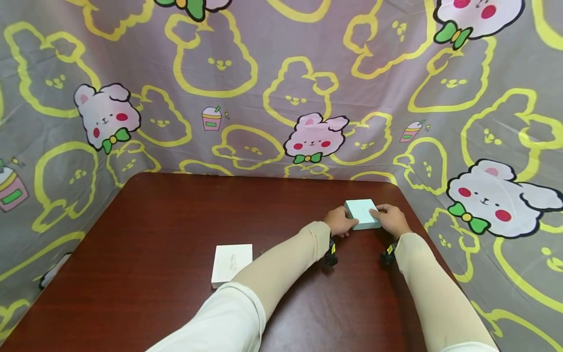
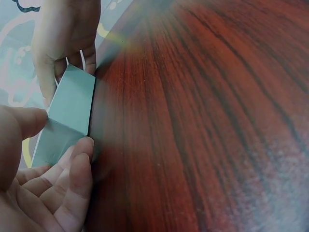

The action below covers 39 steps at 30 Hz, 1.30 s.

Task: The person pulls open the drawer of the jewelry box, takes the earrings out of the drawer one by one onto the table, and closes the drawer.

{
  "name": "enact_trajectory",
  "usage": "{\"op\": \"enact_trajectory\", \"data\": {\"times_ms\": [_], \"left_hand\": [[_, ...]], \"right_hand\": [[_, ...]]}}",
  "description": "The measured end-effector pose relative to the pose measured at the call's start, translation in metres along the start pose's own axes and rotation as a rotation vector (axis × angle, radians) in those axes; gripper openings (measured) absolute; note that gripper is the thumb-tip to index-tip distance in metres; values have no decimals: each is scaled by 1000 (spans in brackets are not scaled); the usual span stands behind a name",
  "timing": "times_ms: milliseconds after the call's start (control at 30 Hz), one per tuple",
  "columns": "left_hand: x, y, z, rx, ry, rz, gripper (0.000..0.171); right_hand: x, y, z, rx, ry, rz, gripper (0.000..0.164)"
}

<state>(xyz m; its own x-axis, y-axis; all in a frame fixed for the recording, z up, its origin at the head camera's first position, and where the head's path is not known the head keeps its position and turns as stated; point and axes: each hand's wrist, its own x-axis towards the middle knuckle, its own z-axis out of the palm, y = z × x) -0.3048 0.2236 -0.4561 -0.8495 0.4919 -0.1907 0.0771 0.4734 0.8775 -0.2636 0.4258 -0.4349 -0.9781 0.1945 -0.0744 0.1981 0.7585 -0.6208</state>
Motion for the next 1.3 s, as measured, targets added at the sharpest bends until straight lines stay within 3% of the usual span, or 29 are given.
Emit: {"op": "enact_trajectory", "data": {"times_ms": [233,900,1167,1300], "left_hand": [[1,-1,0,26,4,-10,44],[-5,-1,-3,-49,-14,-16,62],[-10,-1,-9,-96,-38,-45,51],[-13,-2,-11,-89,-50,-44,54]], "right_hand": [[1,2,2,9,-1,-11,65],[-11,-1,5,18,-30,-20,65],[-14,-3,7,23,-28,-41,65],[-17,-3,9,18,-43,-47,66]]}}
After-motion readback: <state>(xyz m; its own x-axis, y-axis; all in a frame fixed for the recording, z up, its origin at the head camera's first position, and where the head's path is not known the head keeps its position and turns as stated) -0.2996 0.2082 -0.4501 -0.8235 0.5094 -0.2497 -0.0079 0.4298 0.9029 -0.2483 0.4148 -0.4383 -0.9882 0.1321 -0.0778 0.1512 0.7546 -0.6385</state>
